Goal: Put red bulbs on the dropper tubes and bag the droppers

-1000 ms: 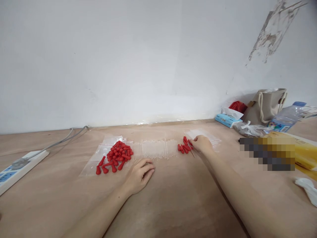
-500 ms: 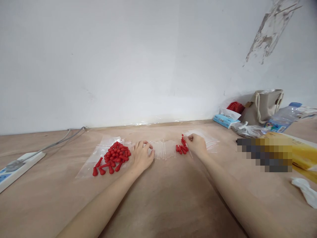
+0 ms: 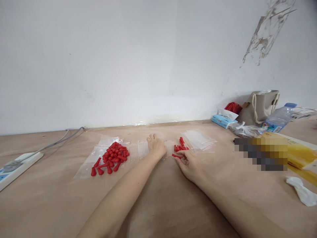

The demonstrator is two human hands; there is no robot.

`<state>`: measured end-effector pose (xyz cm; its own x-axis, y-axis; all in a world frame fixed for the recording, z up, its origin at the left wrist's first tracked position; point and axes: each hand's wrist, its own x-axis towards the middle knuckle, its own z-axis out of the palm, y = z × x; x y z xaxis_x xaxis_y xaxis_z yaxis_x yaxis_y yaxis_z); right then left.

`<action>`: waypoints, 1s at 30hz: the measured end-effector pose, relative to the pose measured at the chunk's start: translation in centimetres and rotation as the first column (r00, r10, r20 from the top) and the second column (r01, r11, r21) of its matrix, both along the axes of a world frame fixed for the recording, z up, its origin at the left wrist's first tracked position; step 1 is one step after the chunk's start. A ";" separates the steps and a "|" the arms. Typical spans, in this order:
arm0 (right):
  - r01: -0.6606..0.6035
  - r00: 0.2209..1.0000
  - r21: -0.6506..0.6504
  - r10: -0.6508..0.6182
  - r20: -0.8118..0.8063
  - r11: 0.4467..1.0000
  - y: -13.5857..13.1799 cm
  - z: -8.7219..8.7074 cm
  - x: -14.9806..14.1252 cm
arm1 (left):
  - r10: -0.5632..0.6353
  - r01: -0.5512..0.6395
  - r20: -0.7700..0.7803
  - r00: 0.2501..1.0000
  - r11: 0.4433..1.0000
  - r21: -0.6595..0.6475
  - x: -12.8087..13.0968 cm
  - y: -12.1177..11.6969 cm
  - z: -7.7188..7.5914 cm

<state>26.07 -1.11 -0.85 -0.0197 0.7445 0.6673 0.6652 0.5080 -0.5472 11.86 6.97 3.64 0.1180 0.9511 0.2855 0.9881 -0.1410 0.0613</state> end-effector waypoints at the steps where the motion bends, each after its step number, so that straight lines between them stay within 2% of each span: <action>1: 0.000 1.000 0.000 0.000 0.011 1.000 0.1 0.0 -0.1 | 0.024 -0.024 -0.014 1.000 1.000 -0.018 0.3 0.0 0.1; 7: -0.002 0.998 0.016 0.002 0.056 1.000 0.2 -0.2 -0.2 | 0.128 -0.133 -0.066 0.990 0.987 -0.084 1.9 0.4 0.3; 11: -0.016 0.998 0.012 0.016 0.055 1.000 0.2 -0.3 -0.2 | 0.139 -0.144 -0.050 0.989 0.984 -0.106 2.4 0.8 0.8; 15: -0.040 0.999 -0.012 0.041 0.010 0.999 -0.1 0.0 -0.1 | 0.007 -0.007 -0.006 1.000 0.998 -0.061 0.4 -0.8 2.4; 18: -0.078 0.996 -0.023 0.077 -0.035 0.997 -0.6 0.7 -0.2 | -0.168 0.168 -0.004 0.986 0.986 0.000 -3.7 -3.6 2.8; 19: -0.101 0.994 -0.032 0.100 -0.038 0.994 -0.7 0.9 -0.3 | -0.236 0.236 -0.009 0.972 0.972 0.020 -5.4 -4.6 2.6; 21: -0.151 0.988 -0.062 0.149 -0.031 0.987 -0.8 1.4 -0.7 | -0.438 0.435 -0.009 0.899 0.891 0.126 -8.9 -6.5 1.5; 23: -0.191 0.982 -0.112 0.190 -0.020 0.975 -0.6 1.8 -1.4 | -0.541 0.532 -0.013 0.841 0.823 0.198 -11.8 -7.8 0.0; 25: -0.233 0.972 -0.156 0.233 -0.020 0.960 -0.4 1.9 -2.4 | -0.575 0.550 -0.006 0.818 0.779 0.302 -13.8 -8.6 -1.5; 27: -0.291 0.956 -0.171 0.293 -0.016 0.941 -0.2 1.9 -3.4 | -0.602 0.560 0.000 0.798 0.742 0.368 -14.6 -8.9 -2.6; 30: -0.372 0.926 -0.151 0.376 0.001 0.916 -0.1 1.6 -4.7 | -0.601 0.537 0.049 0.798 0.745 0.396 -14.5 -8.9 -3.4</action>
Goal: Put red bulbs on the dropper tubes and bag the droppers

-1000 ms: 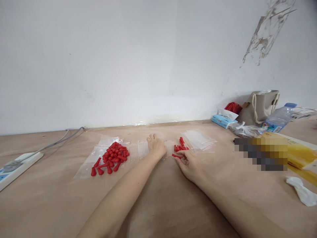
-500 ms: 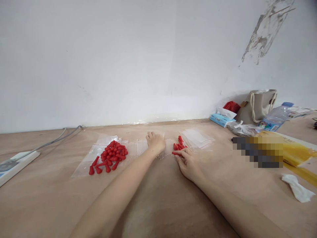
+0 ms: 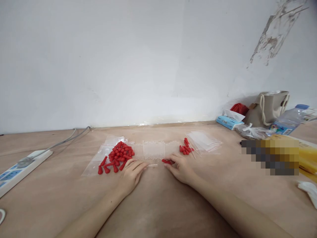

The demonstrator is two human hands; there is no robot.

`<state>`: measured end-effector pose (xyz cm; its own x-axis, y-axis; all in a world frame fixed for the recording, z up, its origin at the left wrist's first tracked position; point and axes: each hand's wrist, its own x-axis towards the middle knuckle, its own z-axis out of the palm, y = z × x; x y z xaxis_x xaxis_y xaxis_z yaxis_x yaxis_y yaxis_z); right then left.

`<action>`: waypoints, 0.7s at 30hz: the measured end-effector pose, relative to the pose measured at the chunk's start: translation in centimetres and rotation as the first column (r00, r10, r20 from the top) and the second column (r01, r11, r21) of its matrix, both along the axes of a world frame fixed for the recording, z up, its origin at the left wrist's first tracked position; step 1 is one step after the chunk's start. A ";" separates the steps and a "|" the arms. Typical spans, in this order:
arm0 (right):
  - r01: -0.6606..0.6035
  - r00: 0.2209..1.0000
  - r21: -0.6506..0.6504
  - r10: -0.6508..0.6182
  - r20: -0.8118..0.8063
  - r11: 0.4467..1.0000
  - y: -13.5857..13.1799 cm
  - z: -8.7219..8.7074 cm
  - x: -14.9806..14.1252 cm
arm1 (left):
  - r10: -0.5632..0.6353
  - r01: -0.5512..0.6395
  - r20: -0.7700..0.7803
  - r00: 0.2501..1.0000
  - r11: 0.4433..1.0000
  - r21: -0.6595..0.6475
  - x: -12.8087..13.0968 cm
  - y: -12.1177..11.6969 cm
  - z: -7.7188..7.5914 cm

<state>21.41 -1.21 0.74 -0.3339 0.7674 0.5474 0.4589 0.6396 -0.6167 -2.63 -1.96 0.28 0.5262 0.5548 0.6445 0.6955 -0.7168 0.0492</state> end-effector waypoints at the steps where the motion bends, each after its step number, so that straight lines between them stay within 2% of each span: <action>1: -0.023 1.000 0.005 0.023 0.005 1.000 -0.1 -0.1 -0.2 | 0.011 -0.011 0.015 1.000 1.000 -0.018 0.2 0.0 -0.1; 6: -0.109 0.993 -0.002 0.109 0.035 0.994 -0.7 -0.3 -0.5 | 0.029 -0.026 0.043 0.999 0.997 -0.079 0.8 -0.1 -0.1; 15: -0.124 0.992 0.000 0.124 0.030 0.992 -1.1 -0.2 -0.8 | -0.027 0.026 -0.009 1.000 0.998 -0.063 1.0 0.0 -0.3; 21: -0.113 0.993 0.014 0.113 0.018 0.993 -0.9 -0.3 -0.7 | -0.070 0.068 -0.031 0.997 0.996 -0.056 1.3 0.0 0.2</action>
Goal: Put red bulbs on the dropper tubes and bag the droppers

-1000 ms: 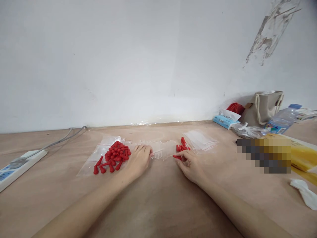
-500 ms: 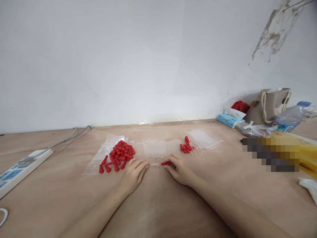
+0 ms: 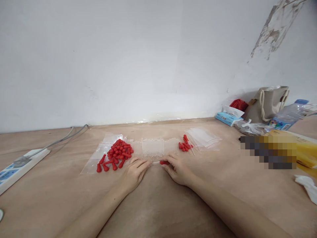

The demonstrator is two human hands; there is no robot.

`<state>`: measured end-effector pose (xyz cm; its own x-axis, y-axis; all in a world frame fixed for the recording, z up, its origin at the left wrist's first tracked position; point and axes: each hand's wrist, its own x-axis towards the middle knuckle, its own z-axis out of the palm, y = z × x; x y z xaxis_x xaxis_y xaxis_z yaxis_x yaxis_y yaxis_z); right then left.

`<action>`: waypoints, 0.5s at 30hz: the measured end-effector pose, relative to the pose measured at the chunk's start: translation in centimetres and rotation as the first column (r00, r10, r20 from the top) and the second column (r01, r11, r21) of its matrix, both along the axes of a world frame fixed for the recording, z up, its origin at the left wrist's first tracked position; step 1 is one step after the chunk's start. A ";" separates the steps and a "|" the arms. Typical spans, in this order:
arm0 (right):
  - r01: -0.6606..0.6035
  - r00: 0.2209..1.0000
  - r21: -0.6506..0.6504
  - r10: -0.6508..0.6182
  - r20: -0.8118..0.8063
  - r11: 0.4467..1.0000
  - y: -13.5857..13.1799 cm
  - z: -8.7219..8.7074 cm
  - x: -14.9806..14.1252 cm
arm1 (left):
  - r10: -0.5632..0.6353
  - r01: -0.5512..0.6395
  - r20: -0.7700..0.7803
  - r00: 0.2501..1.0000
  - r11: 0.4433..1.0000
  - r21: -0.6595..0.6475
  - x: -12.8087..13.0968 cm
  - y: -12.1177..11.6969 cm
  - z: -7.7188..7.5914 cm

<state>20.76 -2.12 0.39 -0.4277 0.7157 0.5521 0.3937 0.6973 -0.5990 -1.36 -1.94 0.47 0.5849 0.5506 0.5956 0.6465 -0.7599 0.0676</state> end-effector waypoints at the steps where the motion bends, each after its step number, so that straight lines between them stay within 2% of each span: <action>1: -0.001 1.000 0.006 0.001 0.001 1.000 0.1 -0.1 0.0 | -0.009 0.009 -0.003 1.000 1.000 -0.004 0.1 0.0 0.1; 9: -0.007 0.999 0.031 0.008 -0.032 1.000 0.5 -0.5 0.2 | -0.105 0.105 0.018 0.994 0.994 -0.017 0.2 0.5 -0.2; 15: -0.041 0.999 0.062 0.041 0.014 0.997 0.3 -0.5 0.2 | -0.148 0.148 -0.006 0.989 0.989 0.022 0.1 0.8 -0.4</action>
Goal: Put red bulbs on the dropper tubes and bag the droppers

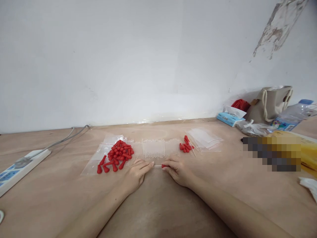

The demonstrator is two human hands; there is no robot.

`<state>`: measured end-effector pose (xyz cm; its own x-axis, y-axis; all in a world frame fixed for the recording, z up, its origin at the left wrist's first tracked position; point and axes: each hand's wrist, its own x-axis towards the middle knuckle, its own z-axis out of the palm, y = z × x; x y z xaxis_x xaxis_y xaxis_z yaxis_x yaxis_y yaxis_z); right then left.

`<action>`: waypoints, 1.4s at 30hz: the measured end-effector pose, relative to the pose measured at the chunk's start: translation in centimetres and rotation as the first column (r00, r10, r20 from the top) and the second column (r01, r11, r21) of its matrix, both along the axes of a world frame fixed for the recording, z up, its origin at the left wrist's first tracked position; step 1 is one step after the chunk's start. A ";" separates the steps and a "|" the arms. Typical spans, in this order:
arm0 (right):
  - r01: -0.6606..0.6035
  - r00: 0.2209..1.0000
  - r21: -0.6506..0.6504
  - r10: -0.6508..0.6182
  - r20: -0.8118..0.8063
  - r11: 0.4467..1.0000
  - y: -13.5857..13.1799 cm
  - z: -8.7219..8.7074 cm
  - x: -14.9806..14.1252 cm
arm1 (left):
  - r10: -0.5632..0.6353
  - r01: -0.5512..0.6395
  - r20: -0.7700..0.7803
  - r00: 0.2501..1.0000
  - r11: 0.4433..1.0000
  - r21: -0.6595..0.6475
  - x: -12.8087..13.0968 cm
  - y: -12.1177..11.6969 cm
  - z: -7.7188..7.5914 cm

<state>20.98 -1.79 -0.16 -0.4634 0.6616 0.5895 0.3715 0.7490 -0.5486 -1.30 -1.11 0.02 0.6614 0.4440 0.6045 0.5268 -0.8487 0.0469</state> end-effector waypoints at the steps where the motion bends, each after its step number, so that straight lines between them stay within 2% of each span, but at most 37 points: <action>1: -0.005 1.000 -0.001 0.005 0.003 1.000 0.0 0.0 0.0 | -0.001 0.001 -0.002 1.000 1.000 0.004 0.0 0.0 0.0; 13: 0.014 0.998 -0.162 -0.023 -0.053 0.987 0.2 0.1 0.1 | -0.011 0.012 -0.034 0.999 1.000 0.029 0.0 0.4 -0.4; 20: -0.006 0.998 -0.007 0.007 0.058 1.000 0.2 -0.1 0.5 | -0.017 0.018 -0.098 0.995 1.000 0.005 0.0 0.2 0.1; 25: -0.024 0.992 0.074 0.014 0.127 0.997 0.4 -0.3 0.4 | -0.040 0.042 -0.072 0.997 0.999 0.021 0.3 0.0 0.3; 31: 0.005 0.998 0.097 -0.011 0.062 0.995 0.6 -0.2 0.1 | -0.072 0.072 0.026 0.997 0.997 -0.005 0.6 0.0 -0.5; 36: -0.047 0.991 0.131 0.029 0.133 0.990 0.5 -0.2 -0.3 | -0.094 0.094 0.033 0.995 0.995 -0.014 0.7 -0.1 -0.2; 42: -0.019 0.987 0.155 -0.006 0.163 0.988 0.6 -0.7 -0.8 | -0.076 0.076 0.048 0.996 0.997 0.002 0.7 -0.1 -0.5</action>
